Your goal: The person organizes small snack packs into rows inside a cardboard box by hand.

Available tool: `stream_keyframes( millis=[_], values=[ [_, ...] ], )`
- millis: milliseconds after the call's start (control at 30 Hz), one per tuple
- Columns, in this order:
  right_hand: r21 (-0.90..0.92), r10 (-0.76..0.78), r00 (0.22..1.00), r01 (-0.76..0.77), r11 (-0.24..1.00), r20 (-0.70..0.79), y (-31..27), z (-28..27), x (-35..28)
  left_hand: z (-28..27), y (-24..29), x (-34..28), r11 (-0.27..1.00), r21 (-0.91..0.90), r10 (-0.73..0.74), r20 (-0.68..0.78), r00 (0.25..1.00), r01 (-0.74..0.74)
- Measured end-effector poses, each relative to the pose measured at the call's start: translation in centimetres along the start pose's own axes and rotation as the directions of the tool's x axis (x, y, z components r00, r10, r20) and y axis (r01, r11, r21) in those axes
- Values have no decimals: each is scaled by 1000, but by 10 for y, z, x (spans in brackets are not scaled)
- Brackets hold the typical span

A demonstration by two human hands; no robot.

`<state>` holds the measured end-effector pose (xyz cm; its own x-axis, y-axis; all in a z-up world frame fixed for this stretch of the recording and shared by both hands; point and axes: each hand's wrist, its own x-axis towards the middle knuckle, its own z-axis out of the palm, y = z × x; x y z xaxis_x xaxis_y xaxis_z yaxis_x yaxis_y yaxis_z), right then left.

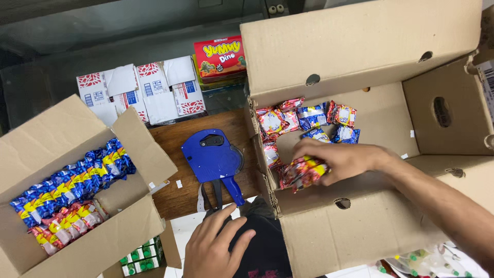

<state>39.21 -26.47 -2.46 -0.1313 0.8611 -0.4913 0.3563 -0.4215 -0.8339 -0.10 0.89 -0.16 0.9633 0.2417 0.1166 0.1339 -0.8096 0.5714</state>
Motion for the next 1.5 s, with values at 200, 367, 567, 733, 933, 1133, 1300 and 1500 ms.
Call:
stream_keyframes(
  millis=[200,367,567,733,933,1133,1300,1500],
  values=[
    [553,147,937,56,831,-316,-28,4,-20,-15,8,29,995,-96,-7,18,1000,9],
    [776,130,879,326,540,-459,-67,16,23,-40,21,97,576,-796,-135,133,982,187],
    [877,322,875,204,435,-363,-121,26,93,-36,1,108,903,-430,-73,-169,983,-7],
    [752,378,845,44,657,-379,-209,36,169,-96,-50,60,901,-434,-133,-242,961,15],
    [451,293,863,-86,889,-413,-312,60,301,-135,-169,-46,962,-168,-256,-288,923,214],
    [100,359,833,-351,931,-421,-378,106,426,-143,-259,-103,883,172,-402,-202,893,436],
    [-175,445,808,-538,825,-385,-384,141,472,-157,-291,-113,823,219,-522,-73,850,525],
    [-439,478,800,-599,669,-364,-390,161,496,-183,-304,-91,850,187,-511,71,857,492]
  ],
)
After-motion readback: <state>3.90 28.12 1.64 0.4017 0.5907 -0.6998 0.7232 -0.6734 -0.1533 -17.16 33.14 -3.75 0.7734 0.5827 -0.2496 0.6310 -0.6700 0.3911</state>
